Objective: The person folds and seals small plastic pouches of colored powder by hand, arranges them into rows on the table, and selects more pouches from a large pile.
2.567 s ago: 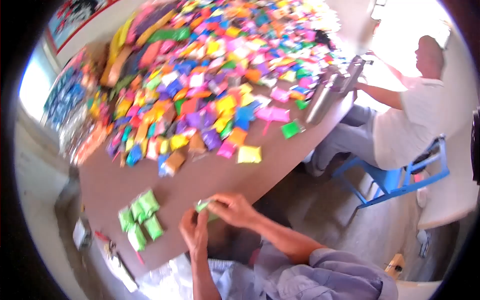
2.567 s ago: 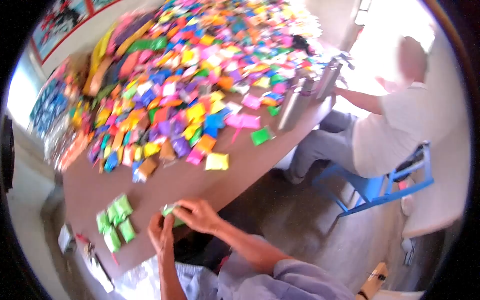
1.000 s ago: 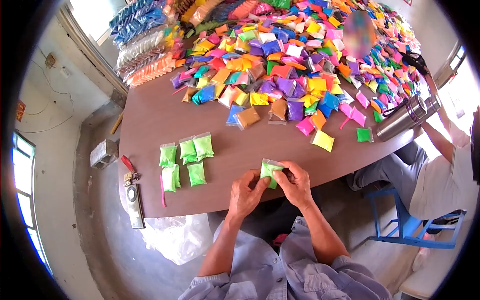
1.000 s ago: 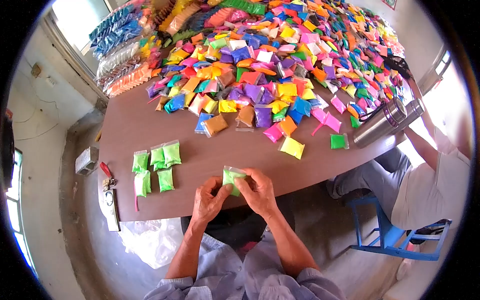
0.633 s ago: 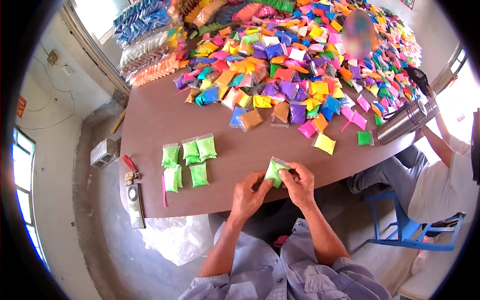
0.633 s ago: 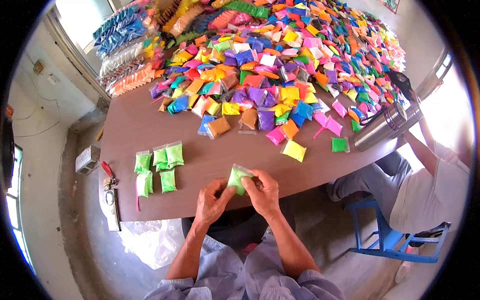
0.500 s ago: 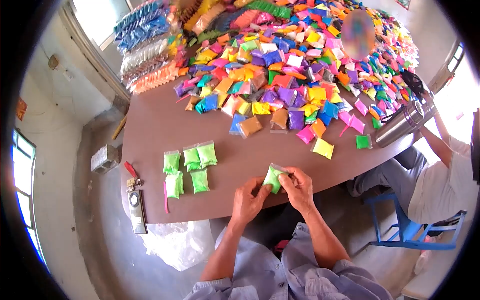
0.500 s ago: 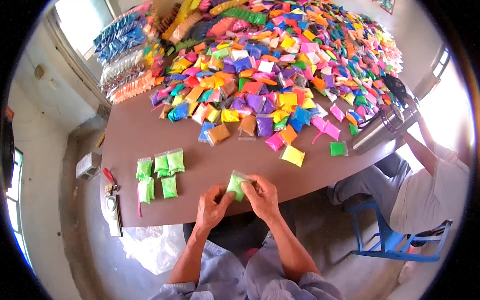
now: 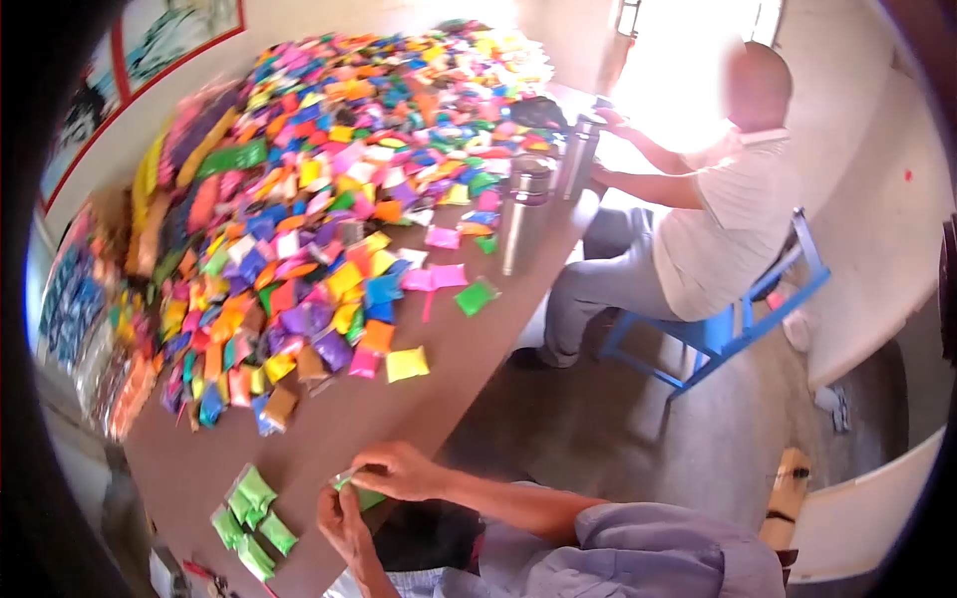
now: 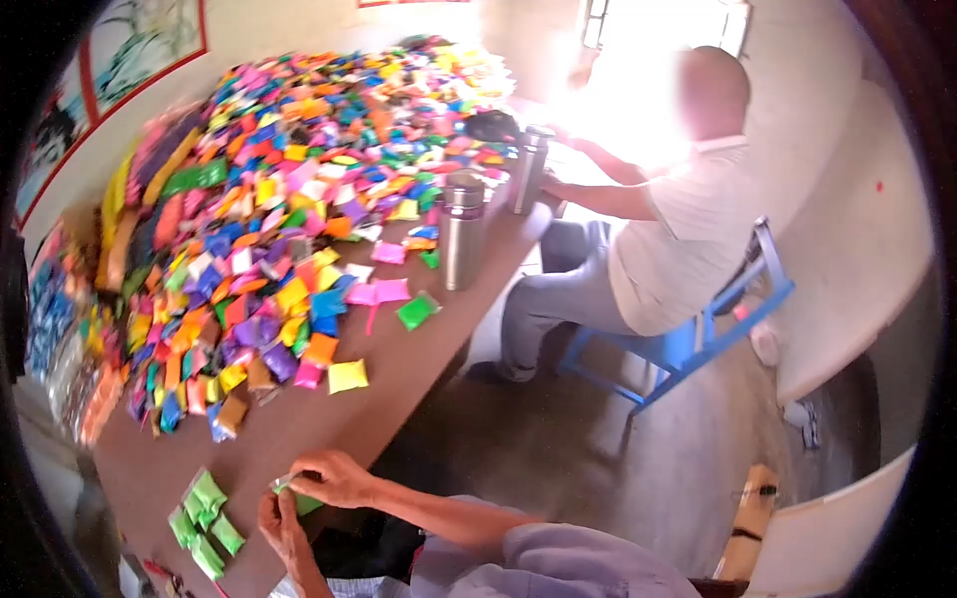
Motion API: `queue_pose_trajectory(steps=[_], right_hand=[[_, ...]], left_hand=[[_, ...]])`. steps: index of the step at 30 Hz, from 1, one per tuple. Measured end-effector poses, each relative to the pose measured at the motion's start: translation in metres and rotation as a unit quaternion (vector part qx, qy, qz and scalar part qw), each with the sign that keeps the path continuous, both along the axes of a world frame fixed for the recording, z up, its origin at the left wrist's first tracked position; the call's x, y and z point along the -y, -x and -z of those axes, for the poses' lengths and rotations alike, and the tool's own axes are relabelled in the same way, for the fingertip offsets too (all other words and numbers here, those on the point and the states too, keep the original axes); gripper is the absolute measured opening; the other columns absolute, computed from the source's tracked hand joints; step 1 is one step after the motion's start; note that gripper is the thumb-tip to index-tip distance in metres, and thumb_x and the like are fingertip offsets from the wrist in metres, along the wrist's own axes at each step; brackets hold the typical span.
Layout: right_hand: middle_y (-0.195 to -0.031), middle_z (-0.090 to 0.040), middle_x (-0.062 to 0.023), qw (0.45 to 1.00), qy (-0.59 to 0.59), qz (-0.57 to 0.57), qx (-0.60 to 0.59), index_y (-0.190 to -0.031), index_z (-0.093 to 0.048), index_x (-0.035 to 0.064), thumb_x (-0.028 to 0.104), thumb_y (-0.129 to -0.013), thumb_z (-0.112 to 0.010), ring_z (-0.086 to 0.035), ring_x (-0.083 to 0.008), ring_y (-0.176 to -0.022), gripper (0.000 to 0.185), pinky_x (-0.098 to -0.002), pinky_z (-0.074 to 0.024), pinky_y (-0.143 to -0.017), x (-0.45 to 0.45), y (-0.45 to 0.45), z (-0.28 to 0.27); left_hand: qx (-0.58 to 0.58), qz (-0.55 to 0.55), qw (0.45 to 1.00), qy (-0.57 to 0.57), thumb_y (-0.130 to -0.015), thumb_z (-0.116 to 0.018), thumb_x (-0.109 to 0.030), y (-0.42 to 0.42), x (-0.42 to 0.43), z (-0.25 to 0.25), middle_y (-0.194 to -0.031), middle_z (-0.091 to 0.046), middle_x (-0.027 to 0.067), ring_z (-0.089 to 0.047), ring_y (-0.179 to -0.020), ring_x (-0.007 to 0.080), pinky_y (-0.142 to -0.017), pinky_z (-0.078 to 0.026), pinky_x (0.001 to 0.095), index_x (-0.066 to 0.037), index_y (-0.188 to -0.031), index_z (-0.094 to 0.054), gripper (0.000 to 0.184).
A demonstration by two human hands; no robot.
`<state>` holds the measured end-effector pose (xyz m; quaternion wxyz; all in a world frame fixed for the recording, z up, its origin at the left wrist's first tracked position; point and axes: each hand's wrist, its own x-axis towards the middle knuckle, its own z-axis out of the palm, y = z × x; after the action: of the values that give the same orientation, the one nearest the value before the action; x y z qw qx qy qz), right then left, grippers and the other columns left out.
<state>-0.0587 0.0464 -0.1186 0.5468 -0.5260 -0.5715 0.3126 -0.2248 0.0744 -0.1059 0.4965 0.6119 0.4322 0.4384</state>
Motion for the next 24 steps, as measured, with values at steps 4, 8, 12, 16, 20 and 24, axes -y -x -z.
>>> queue_pose_trajectory(steps=[4,8,12,16,20,24], right_hand=[[-0.091,-0.069,-0.0132,1.000,-0.005,-0.014,-0.022,-0.103,-0.069,0.0036,0.022,-0.097,-0.068,-0.066,-0.0260,-0.077,0.020,-0.0373,-0.0497,-0.067,0.001,-0.004,0.003],[-0.092,-0.070,-0.0147,0.999,-0.042,-0.011,-0.024,-0.104,-0.069,0.0038,0.024,-0.097,-0.068,-0.067,-0.0296,-0.079,0.022,-0.0406,-0.0499,-0.067,-0.002,-0.001,0.005],[-0.092,-0.069,-0.0163,0.999,-0.027,-0.020,-0.030,-0.102,-0.067,0.0037,0.023,-0.097,-0.067,-0.067,-0.0360,-0.085,0.020,-0.0447,-0.0503,-0.073,-0.002,-0.001,0.006],[-0.091,-0.069,-0.0164,0.998,-0.048,-0.007,-0.036,-0.100,-0.066,0.0033,0.020,-0.096,-0.067,-0.067,-0.0368,-0.086,0.017,-0.0461,-0.0502,-0.073,-0.002,-0.002,0.008],[-0.091,-0.069,-0.0162,0.999,-0.026,-0.011,-0.038,-0.100,-0.066,0.0032,0.018,-0.095,-0.068,-0.068,-0.0367,-0.086,0.016,-0.0461,-0.0506,-0.073,-0.002,0.000,0.007],[-0.091,-0.069,-0.0156,0.999,-0.034,-0.006,-0.026,-0.100,-0.067,0.0037,0.018,-0.095,-0.068,-0.068,-0.0367,-0.085,0.015,-0.0454,-0.0509,-0.071,0.001,-0.003,0.002]], left_hand=[[0.004,-0.001,1.000,0.025,-0.100,-0.064,-0.018,0.000,0.001,-0.006,-0.086,-0.062,-0.0002,-0.050,-0.078,0.0078,-0.069,-0.041,0.0258,0.000,-0.098,-0.068,0.018],[0.001,0.005,1.000,0.017,-0.103,-0.063,-0.026,0.001,-0.007,0.006,-0.085,-0.062,-0.0003,-0.050,-0.078,0.0076,-0.067,-0.038,0.0250,0.000,-0.097,-0.067,0.027],[0.017,0.022,0.998,0.047,-0.103,-0.063,-0.025,0.007,-0.007,0.008,-0.086,-0.063,0.0014,-0.055,-0.081,0.0089,-0.071,-0.044,0.0263,0.000,-0.101,-0.065,0.025],[-0.102,-0.002,0.990,0.096,-0.101,-0.069,-0.035,0.013,-0.006,0.002,-0.113,-0.063,0.0141,-0.056,-0.095,0.0209,-0.073,-0.053,0.0371,0.000,-0.124,-0.065,0.042],[-0.090,-0.029,0.992,0.088,-0.102,-0.067,-0.035,-0.011,0.009,-0.030,-0.104,-0.064,0.0110,-0.055,-0.087,0.0195,-0.068,-0.050,0.0374,0.002,-0.119,-0.066,0.040],[-0.083,-0.035,0.991,0.101,-0.103,-0.065,-0.034,-0.003,0.004,-0.023,-0.103,-0.063,0.0108,-0.054,-0.088,0.0212,-0.068,-0.049,0.0365,0.003,-0.117,-0.066,0.039]])
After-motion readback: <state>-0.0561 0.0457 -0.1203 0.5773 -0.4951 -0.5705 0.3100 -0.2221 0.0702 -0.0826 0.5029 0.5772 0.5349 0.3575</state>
